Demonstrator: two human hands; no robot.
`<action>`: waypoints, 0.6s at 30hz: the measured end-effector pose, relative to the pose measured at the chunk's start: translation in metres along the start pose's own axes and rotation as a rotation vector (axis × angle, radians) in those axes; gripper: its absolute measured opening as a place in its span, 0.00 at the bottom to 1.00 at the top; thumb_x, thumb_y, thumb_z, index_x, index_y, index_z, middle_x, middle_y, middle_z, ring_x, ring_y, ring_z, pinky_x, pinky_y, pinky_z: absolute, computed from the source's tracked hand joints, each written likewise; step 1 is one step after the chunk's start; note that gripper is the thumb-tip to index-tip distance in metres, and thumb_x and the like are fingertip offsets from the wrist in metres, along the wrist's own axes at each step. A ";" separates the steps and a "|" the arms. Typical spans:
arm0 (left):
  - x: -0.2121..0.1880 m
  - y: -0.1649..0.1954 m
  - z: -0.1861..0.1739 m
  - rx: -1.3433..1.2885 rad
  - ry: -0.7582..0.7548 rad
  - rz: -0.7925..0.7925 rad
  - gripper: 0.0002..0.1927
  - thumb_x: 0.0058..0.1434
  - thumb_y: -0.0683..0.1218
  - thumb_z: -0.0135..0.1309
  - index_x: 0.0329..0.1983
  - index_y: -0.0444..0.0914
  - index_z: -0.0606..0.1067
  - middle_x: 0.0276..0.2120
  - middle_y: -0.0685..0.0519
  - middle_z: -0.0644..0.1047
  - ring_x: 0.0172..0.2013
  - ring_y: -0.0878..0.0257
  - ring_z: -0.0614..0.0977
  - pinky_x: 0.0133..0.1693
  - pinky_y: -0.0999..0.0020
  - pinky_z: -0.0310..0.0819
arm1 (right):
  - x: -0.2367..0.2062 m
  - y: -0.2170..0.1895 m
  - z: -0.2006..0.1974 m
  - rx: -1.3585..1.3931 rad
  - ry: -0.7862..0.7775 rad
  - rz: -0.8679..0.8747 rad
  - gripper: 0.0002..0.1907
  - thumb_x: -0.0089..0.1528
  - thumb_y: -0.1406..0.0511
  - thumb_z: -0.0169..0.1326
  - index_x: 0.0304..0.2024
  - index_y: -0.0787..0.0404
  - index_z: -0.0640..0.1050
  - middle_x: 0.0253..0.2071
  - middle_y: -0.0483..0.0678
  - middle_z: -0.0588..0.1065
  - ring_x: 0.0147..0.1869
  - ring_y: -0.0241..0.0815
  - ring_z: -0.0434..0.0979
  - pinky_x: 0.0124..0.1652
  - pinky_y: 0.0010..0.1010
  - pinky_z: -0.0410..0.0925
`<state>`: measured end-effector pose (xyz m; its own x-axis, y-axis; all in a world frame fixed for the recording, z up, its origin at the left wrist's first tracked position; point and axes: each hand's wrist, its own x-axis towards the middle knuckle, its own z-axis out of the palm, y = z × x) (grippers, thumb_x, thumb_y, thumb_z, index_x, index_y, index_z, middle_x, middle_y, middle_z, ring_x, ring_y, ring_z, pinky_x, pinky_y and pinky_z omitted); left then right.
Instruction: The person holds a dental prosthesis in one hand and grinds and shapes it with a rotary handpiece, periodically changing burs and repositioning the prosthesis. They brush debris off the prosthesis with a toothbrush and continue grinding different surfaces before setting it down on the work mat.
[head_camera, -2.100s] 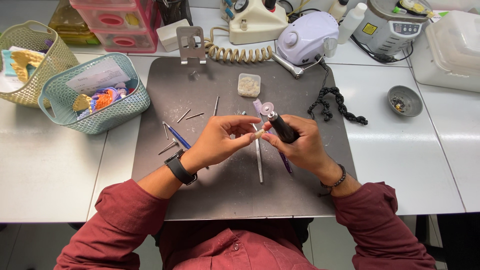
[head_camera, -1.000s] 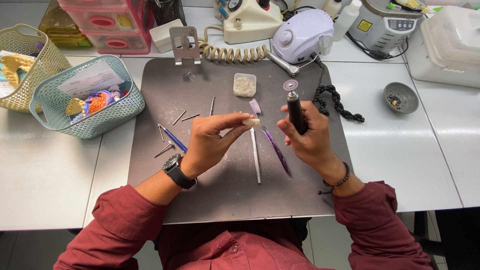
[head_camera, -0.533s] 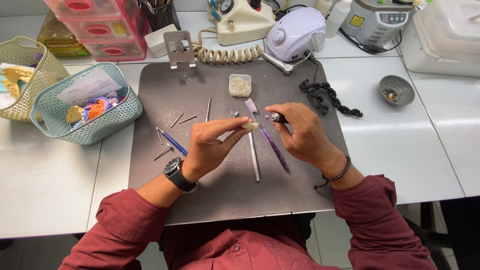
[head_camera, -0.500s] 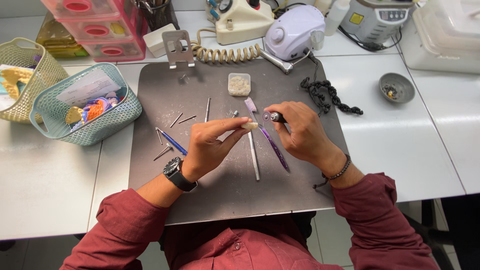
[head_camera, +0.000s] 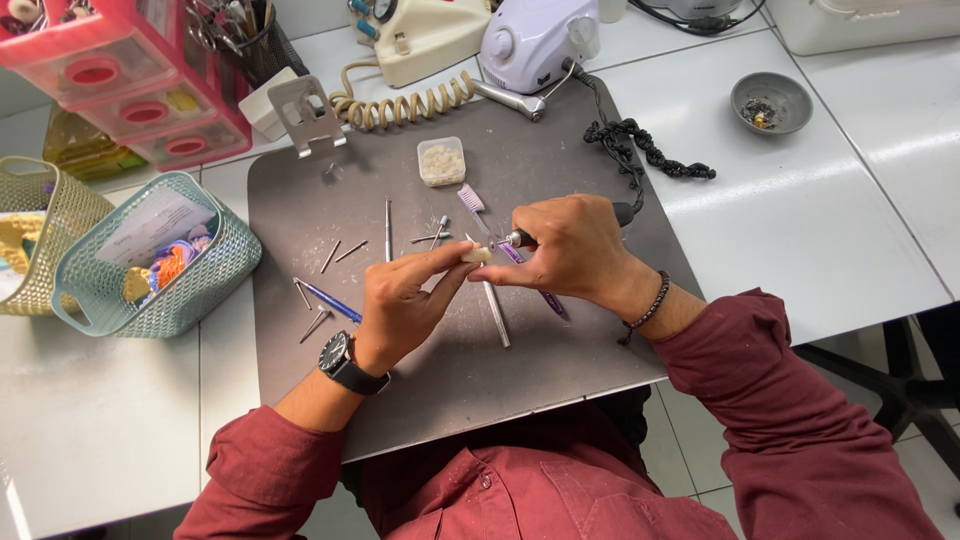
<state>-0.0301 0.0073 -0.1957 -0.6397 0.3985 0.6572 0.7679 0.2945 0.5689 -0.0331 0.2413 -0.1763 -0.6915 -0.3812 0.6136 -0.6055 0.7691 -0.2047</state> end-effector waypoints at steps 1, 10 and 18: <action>0.000 0.000 0.001 -0.006 -0.007 -0.005 0.13 0.63 0.38 0.64 0.51 0.36 0.80 0.42 0.48 0.85 0.40 0.59 0.89 0.41 0.71 0.84 | -0.001 0.000 -0.001 0.002 -0.012 0.002 0.38 0.49 0.35 0.67 0.16 0.57 0.66 0.13 0.46 0.64 0.17 0.47 0.68 0.19 0.36 0.60; 0.001 -0.001 0.003 0.019 -0.020 -0.028 0.12 0.62 0.39 0.64 0.50 0.36 0.80 0.41 0.48 0.85 0.38 0.60 0.89 0.39 0.72 0.84 | 0.001 0.002 -0.002 -0.043 -0.092 0.037 0.39 0.49 0.33 0.65 0.14 0.57 0.66 0.11 0.45 0.64 0.14 0.45 0.68 0.17 0.35 0.60; 0.001 -0.003 0.002 0.001 -0.015 0.002 0.12 0.64 0.39 0.64 0.51 0.37 0.80 0.41 0.48 0.85 0.40 0.60 0.89 0.40 0.72 0.85 | -0.001 0.002 0.001 -0.044 -0.108 0.041 0.38 0.51 0.34 0.64 0.14 0.56 0.67 0.11 0.45 0.65 0.15 0.46 0.70 0.18 0.36 0.62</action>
<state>-0.0330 0.0090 -0.1979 -0.6377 0.4117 0.6510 0.7692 0.2948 0.5670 -0.0337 0.2425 -0.1785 -0.7554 -0.4000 0.5189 -0.5592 0.8063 -0.1926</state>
